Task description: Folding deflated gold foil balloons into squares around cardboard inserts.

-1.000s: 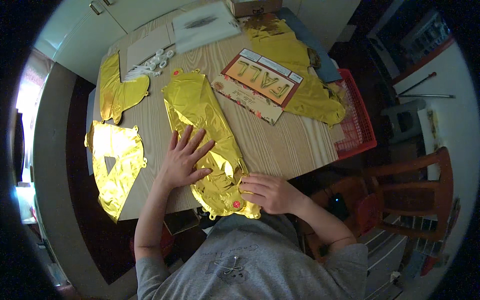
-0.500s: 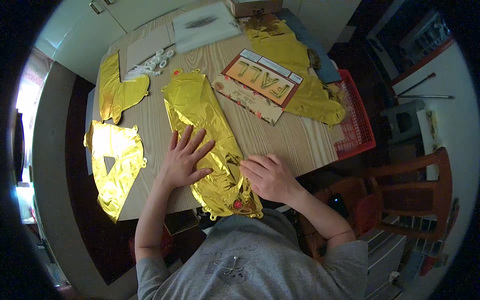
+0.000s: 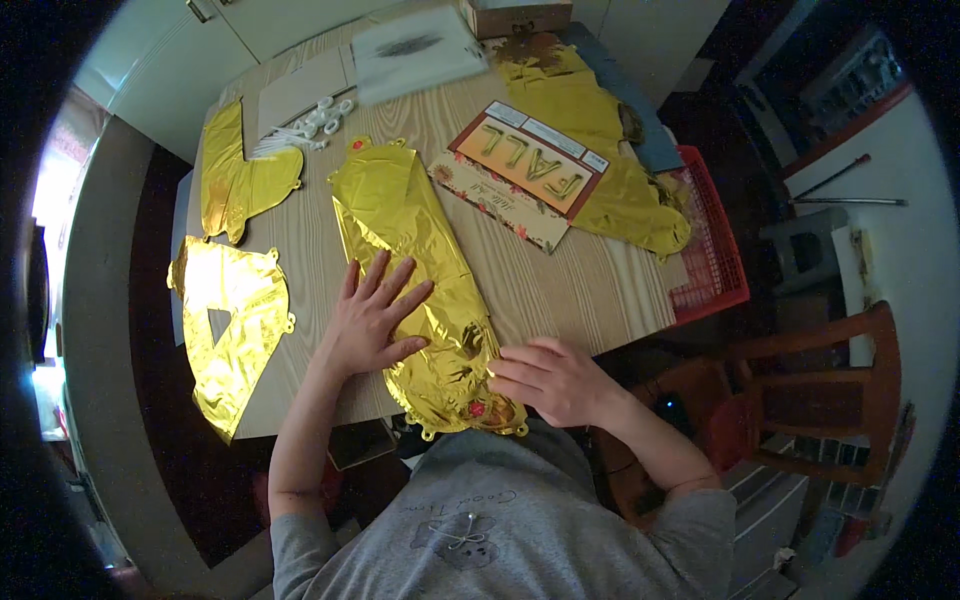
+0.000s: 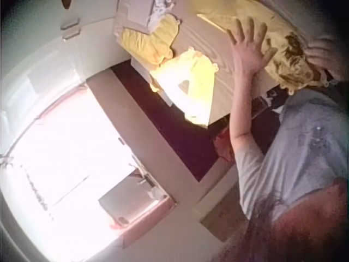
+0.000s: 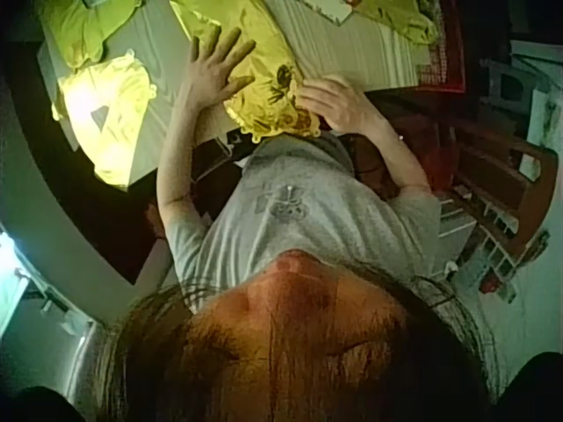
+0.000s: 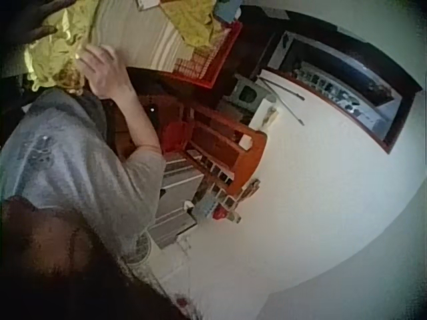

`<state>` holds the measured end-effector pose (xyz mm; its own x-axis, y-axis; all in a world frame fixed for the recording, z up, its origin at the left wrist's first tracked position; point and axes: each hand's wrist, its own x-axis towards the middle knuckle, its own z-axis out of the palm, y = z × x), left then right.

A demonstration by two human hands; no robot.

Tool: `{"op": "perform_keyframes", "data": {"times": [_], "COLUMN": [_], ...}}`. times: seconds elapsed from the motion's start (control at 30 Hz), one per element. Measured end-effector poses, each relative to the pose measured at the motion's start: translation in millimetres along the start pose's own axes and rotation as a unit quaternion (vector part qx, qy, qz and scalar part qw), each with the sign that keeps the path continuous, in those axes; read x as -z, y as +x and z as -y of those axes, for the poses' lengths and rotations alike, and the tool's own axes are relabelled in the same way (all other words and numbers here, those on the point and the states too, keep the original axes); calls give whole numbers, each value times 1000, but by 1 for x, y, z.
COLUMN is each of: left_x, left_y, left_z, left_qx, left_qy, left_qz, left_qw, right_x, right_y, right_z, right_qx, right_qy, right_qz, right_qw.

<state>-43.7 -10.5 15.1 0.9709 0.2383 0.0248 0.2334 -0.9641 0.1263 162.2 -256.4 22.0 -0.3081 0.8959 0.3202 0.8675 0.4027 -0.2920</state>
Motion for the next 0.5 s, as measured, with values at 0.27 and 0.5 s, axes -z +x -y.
{"op": "perform_keyframes", "data": {"times": [0.27,0.5], "left_x": [-3,-2], "left_y": [0,0], "left_z": [1,1], "left_qx": [-7,-6], "left_qy": [0,2], "left_qz": [-8,-11], "left_qw": [1000,1000], "right_x": [-22,-25], "right_y": [-14,-4], "right_z": [3,8], "right_qx": [76,84], "right_qy": [-63,-90], "right_qz": [-80,-104], "right_qw": [992,987]}}
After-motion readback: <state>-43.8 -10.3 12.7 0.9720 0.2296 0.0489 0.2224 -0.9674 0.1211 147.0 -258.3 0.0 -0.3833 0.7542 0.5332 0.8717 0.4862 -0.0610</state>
